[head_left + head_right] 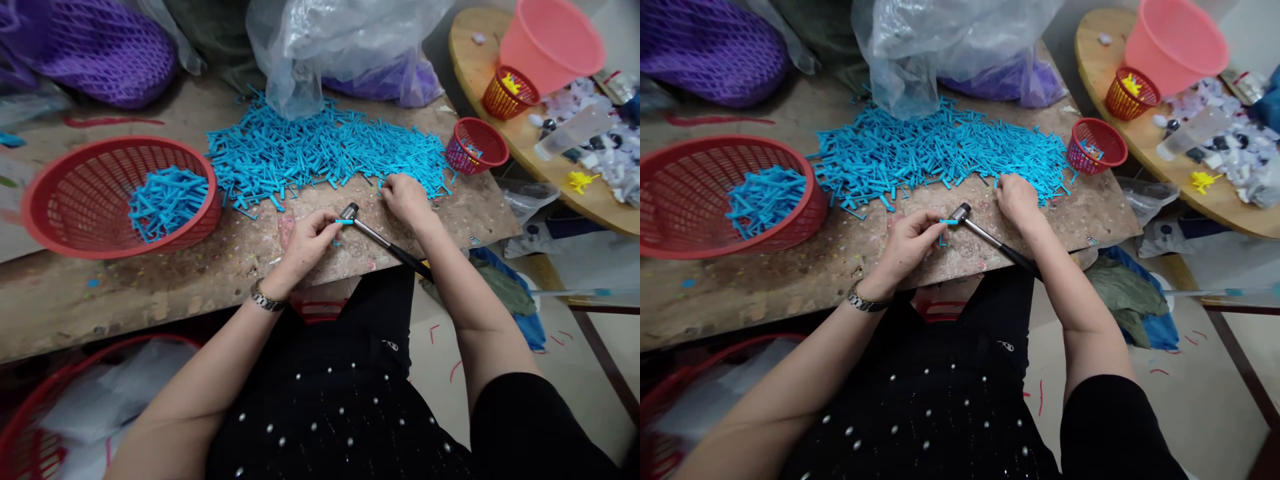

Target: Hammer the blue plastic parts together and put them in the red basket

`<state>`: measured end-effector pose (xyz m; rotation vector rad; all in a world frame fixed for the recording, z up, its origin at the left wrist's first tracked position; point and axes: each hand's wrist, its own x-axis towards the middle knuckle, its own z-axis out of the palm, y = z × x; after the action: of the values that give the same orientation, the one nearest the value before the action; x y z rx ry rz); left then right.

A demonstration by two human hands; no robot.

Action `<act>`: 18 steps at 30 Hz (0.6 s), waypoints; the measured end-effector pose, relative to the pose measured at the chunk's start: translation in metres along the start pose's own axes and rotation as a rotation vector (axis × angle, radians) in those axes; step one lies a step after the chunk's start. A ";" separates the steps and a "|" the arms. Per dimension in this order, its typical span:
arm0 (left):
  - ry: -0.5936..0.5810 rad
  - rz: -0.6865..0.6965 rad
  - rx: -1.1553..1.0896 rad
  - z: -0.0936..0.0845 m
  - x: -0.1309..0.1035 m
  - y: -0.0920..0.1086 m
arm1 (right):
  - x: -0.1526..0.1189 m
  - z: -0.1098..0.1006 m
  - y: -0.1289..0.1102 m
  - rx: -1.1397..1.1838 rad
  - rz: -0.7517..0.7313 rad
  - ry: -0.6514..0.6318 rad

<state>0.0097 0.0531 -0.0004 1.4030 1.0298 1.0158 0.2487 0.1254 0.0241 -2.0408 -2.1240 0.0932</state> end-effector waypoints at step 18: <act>0.010 -0.042 -0.114 -0.001 0.000 -0.007 | -0.003 0.007 -0.004 0.116 -0.001 0.065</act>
<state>0.0083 0.0543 -0.0068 1.2801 0.9894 1.0358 0.2438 0.1225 0.0176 -1.9503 -2.0314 0.1453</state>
